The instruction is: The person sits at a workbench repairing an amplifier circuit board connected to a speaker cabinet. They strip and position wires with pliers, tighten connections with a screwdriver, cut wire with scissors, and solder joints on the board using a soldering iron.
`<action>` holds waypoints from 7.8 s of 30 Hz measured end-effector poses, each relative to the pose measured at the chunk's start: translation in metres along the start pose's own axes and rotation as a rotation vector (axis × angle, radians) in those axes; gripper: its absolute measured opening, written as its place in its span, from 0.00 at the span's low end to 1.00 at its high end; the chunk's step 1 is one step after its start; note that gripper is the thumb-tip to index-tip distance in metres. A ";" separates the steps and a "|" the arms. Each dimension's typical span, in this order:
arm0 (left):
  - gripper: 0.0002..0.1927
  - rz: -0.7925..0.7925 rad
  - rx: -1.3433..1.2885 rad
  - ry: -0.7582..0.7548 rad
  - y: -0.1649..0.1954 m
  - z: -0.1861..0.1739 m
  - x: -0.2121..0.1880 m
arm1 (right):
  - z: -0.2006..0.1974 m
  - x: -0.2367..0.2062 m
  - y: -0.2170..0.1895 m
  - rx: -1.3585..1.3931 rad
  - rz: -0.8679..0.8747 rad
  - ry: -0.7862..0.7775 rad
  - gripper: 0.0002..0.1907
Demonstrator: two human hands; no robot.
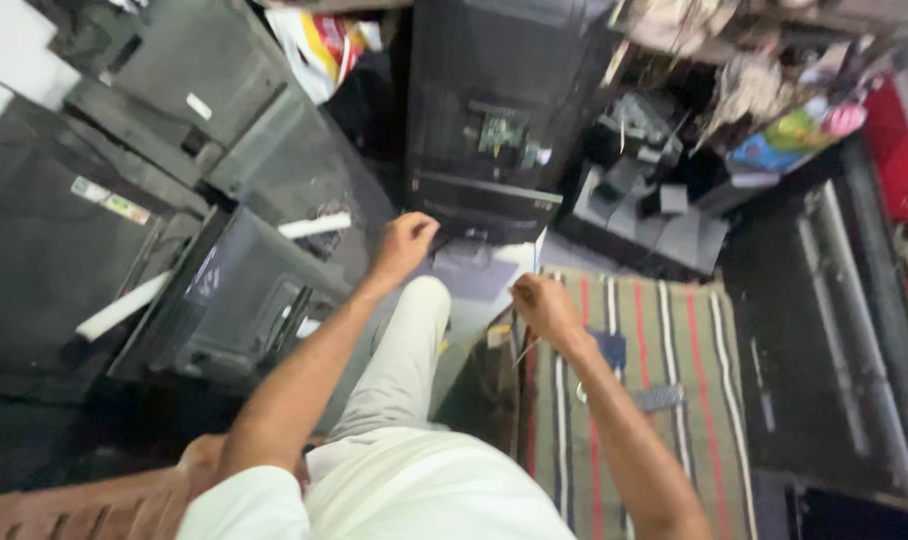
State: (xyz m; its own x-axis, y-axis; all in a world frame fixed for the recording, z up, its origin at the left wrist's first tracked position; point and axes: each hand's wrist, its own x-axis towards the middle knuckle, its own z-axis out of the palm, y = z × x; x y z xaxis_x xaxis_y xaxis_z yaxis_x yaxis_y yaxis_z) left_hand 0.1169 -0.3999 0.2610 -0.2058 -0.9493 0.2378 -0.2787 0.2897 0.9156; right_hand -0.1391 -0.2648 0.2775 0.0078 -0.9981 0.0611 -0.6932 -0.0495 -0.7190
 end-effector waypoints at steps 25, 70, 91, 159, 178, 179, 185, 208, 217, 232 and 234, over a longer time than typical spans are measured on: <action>0.08 0.355 0.183 0.100 -0.215 0.014 0.839 | -0.037 0.772 0.109 -0.128 -0.152 0.114 0.09; 0.08 0.362 0.669 0.073 -0.458 0.126 1.024 | 0.057 1.278 0.210 -0.921 -0.460 0.032 0.06; 0.09 0.390 0.718 0.147 -0.401 0.101 1.014 | -0.026 1.137 0.157 0.178 -0.138 0.477 0.11; 0.24 -0.704 0.425 -2.394 -0.023 0.283 -0.287 | 0.276 -0.321 -0.124 0.712 1.224 2.311 0.14; 0.12 -1.585 0.356 -1.943 -0.066 0.265 -0.406 | 0.265 -0.498 -0.030 0.809 1.255 1.956 0.17; 0.12 -1.556 0.315 -1.908 -0.071 0.260 -0.408 | 0.267 -0.514 -0.022 0.854 1.197 1.901 0.17; 0.09 -1.112 0.245 -1.845 -0.090 0.226 -0.396 | 0.287 -0.564 0.013 0.805 1.154 1.663 0.16; 0.09 -0.663 -0.417 -2.005 -0.148 0.221 -0.401 | 0.370 -0.600 0.031 0.795 0.352 1.745 0.27; 0.11 -0.685 -0.714 -1.955 -0.117 0.239 -0.418 | 0.376 -0.500 -0.022 1.150 0.594 1.213 0.18; 0.09 -0.990 -0.872 -1.943 -0.126 0.244 -0.428 | 0.351 -0.473 -0.026 1.181 0.667 1.169 0.15; 0.09 -1.000 -0.859 -1.940 -0.129 0.247 -0.429 | 0.350 -0.473 -0.024 1.157 0.707 1.166 0.15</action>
State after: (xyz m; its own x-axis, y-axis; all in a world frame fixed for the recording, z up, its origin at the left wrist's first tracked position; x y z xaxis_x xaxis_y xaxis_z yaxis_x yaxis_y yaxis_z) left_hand 0.0094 0.0006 -0.0392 -0.7649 0.6131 -0.1974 -0.6144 -0.6026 0.5094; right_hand 0.1262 0.1956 0.0230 -0.8558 -0.3244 -0.4030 0.4732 -0.1761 -0.8632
